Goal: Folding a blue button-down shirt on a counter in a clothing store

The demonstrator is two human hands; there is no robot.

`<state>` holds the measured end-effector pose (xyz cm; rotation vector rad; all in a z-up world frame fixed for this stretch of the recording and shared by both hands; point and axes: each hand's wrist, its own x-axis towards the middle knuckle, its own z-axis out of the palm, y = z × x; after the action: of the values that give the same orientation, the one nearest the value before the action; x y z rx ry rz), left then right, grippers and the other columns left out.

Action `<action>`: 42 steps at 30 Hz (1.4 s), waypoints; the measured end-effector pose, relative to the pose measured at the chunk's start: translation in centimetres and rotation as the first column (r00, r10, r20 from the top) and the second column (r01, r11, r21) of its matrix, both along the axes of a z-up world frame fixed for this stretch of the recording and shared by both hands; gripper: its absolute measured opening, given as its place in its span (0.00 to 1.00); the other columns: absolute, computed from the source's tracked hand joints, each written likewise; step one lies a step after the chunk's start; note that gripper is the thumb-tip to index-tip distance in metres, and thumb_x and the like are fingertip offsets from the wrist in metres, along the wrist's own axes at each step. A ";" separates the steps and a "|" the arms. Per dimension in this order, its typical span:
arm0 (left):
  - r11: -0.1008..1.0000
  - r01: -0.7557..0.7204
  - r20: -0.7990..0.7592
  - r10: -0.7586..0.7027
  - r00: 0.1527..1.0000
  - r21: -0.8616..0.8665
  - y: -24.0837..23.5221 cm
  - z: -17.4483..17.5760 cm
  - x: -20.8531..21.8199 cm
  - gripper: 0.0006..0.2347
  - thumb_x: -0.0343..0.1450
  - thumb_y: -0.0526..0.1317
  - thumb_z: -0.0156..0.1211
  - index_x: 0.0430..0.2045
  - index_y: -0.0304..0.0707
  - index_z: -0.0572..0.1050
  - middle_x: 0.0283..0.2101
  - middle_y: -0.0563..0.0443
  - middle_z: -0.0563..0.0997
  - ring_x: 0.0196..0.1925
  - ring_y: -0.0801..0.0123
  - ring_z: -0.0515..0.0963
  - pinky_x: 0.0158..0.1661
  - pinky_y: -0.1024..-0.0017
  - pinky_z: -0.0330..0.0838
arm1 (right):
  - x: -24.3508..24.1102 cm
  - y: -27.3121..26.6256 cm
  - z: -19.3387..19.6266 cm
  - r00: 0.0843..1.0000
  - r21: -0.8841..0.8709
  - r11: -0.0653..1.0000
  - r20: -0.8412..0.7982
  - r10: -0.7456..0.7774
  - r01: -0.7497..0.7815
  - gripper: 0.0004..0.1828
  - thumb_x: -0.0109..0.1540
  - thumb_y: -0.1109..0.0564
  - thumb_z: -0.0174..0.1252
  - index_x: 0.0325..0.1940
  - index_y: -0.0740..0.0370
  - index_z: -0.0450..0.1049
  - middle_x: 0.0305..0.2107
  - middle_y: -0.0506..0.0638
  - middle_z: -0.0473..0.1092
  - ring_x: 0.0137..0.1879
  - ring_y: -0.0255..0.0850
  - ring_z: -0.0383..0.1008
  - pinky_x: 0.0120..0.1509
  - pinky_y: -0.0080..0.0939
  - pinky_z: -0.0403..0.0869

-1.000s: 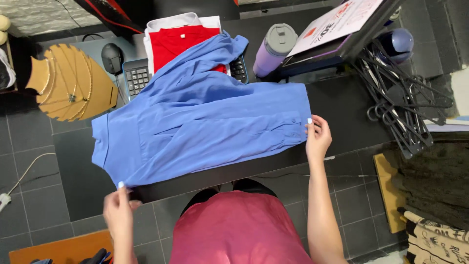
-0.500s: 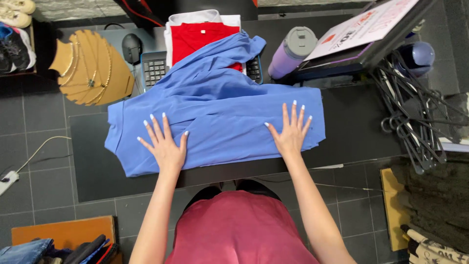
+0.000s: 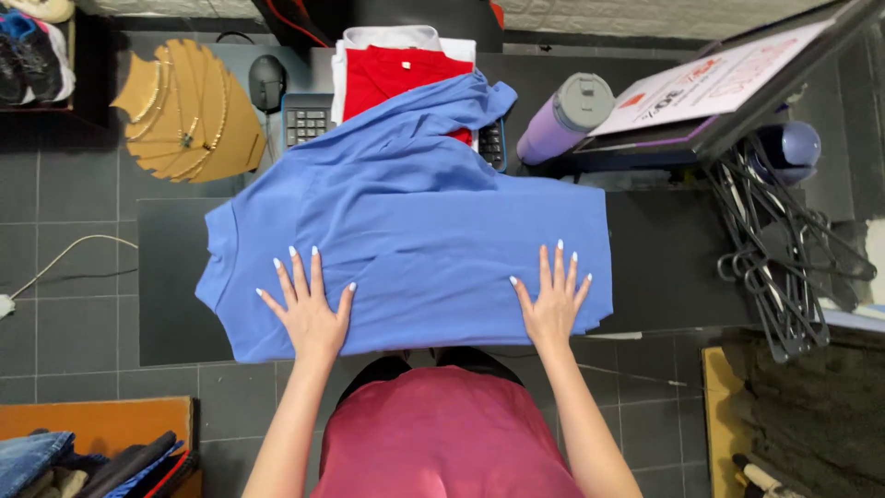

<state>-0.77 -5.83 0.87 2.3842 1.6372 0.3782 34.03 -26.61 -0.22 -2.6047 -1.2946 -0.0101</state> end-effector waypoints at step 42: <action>0.999 -0.036 -0.014 0.036 0.999 0.007 0.7 0.6 -2.2 0.34 0.75 0.59 0.52 0.75 0.41 0.59 0.79 0.32 0.54 0.81 0.40 0.46 0.70 0.28 0.30 | -1.2 0.3 0.9 1.000 0.043 0.999 -0.027 0.016 -0.015 0.39 0.68 0.28 0.47 0.80 0.42 0.59 0.76 0.51 0.56 0.82 0.56 0.49 0.81 0.75 0.37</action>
<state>-2.95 -5.16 1.47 2.3707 1.6893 0.3754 32.83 -26.26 0.64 -2.5501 -1.2906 0.0002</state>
